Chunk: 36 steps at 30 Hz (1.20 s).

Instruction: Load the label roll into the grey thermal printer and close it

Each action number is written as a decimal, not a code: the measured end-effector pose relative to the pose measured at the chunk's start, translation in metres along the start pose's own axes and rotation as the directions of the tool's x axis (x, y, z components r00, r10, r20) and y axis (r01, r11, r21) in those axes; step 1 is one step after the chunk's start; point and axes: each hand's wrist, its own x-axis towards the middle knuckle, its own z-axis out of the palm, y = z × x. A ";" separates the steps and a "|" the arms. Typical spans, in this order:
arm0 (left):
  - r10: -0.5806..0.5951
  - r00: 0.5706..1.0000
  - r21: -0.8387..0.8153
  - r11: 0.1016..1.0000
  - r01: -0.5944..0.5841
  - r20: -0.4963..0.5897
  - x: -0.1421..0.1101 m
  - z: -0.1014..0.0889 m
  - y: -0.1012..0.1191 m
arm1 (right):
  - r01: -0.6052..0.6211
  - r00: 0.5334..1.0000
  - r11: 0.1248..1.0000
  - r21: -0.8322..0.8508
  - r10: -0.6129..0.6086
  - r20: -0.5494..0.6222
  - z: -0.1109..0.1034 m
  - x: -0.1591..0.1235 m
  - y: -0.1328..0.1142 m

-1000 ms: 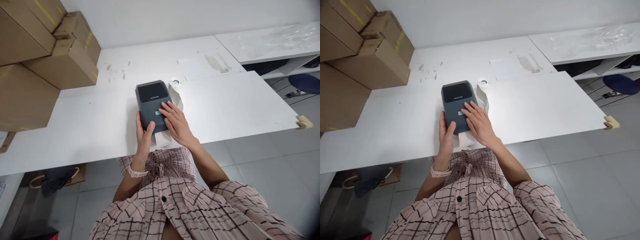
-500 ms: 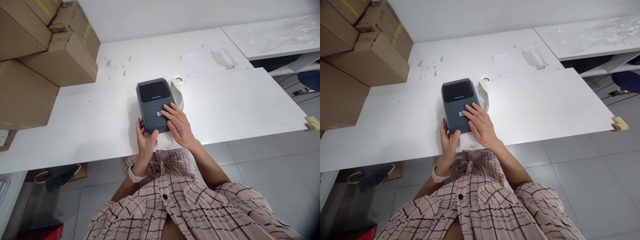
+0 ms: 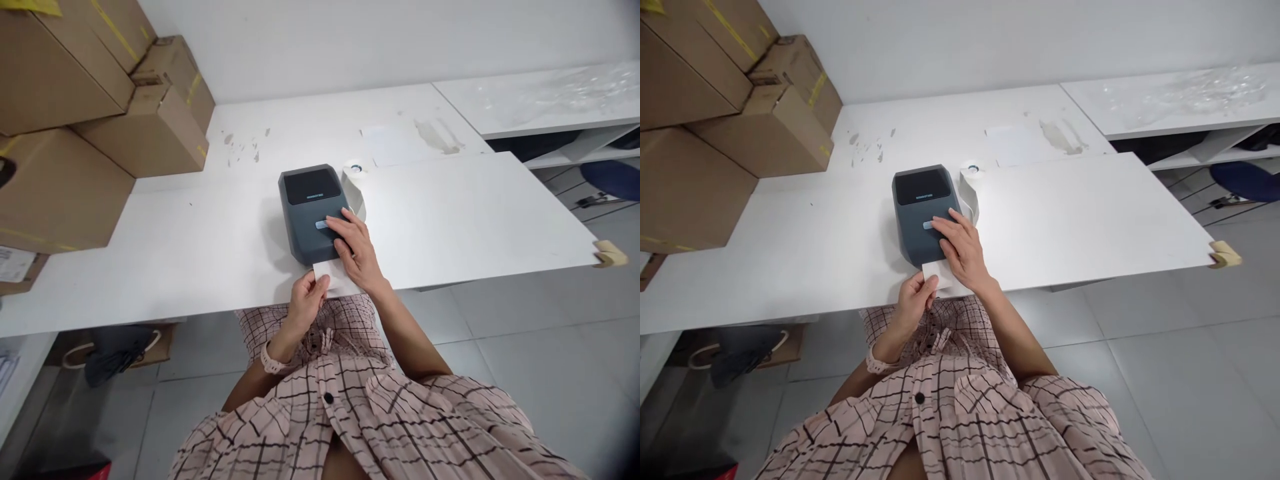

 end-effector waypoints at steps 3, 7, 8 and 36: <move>0.053 0.998 0.101 0.994 -0.050 -0.024 -0.002 -0.008 -0.015 | 0.030 0.997 0.994 -0.110 -0.038 -0.073 0.006 -0.003 -0.004; 0.159 0.978 0.205 0.970 -0.129 -0.137 -0.006 -0.020 -0.019 | 0.044 0.998 0.955 -0.293 -0.055 -0.031 0.009 0.002 -0.014; 0.214 0.954 0.234 0.958 -0.164 -0.209 -0.006 -0.023 -0.016 | 0.051 0.998 0.948 -0.314 -0.058 -0.012 0.009 0.005 -0.016; 0.445 0.865 0.241 0.888 -0.392 -0.232 0.127 -0.054 0.076 | -0.090 0.993 0.983 0.158 0.100 -0.060 -0.010 0.145 0.055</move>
